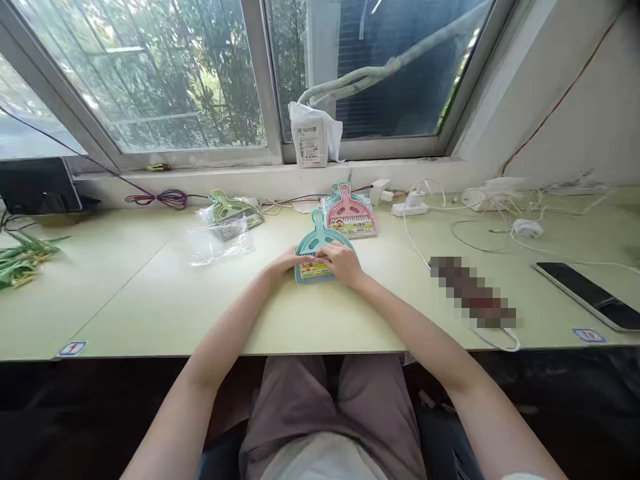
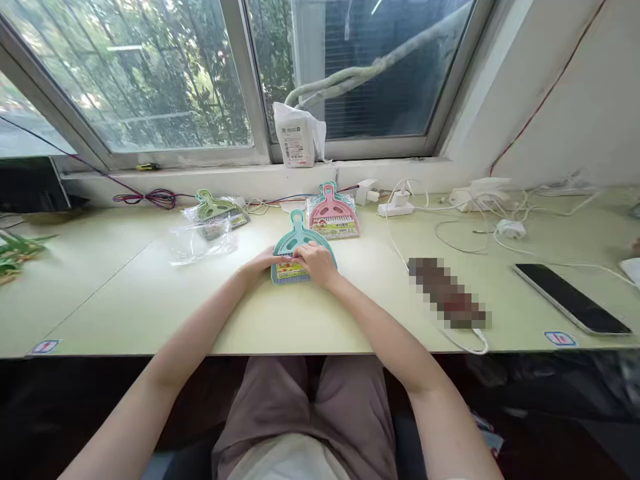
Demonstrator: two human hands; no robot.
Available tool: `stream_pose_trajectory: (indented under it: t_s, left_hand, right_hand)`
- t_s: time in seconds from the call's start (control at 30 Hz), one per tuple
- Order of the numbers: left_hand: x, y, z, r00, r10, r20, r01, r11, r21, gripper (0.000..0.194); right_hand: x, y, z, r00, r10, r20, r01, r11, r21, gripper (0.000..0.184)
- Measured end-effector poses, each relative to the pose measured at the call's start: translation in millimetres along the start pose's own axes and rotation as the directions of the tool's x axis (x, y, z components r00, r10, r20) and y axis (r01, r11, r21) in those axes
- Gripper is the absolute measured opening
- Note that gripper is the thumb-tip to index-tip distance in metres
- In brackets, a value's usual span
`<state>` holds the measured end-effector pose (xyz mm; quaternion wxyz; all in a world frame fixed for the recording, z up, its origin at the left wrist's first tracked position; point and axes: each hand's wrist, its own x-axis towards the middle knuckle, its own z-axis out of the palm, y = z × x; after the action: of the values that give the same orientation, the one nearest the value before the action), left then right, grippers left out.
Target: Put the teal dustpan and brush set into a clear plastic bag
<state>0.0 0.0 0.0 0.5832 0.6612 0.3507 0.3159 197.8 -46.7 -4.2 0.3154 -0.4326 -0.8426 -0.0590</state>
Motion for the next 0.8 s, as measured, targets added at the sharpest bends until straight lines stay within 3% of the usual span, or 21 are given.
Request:
stream_pose_trajectory:
  t_s: [0.27, 0.43, 0.6, 0.8]
  left_hand:
    - [-4.7, 1.6, 1.9, 0.999, -0.036, 0.006, 0.036, 0.999, -0.038, 0.045]
    - [-2.5, -0.1, 1.4, 0.998, -0.029, -0.058, 0.027, 0.999, -0.040, 0.050]
    - [-3.2, -0.3, -1.2, 0.996, -0.003, -0.092, -0.008, 0.992, -0.122, 0.058]
    - [-2.1, -1.1, -4.3, 0.983, 0.001, -0.182, -0.031, 0.986, -0.161, 0.058]
  right_hand:
    - [-2.2, -0.6, 2.6, 1.000, -0.010, -0.019, 0.009, 0.997, -0.071, 0.014]
    - [-3.9, -2.3, -3.0, 0.986, -0.060, -0.153, 0.025, 0.975, -0.222, 0.016]
    - [-1.9, -2.6, -13.3, 0.918, 0.149, -0.366, -0.236, 0.950, -0.204, 0.022]
    - [1.2, 12.7, -7.5, 0.891, 0.344, -0.295, -0.369, 0.929, -0.033, 0.042]
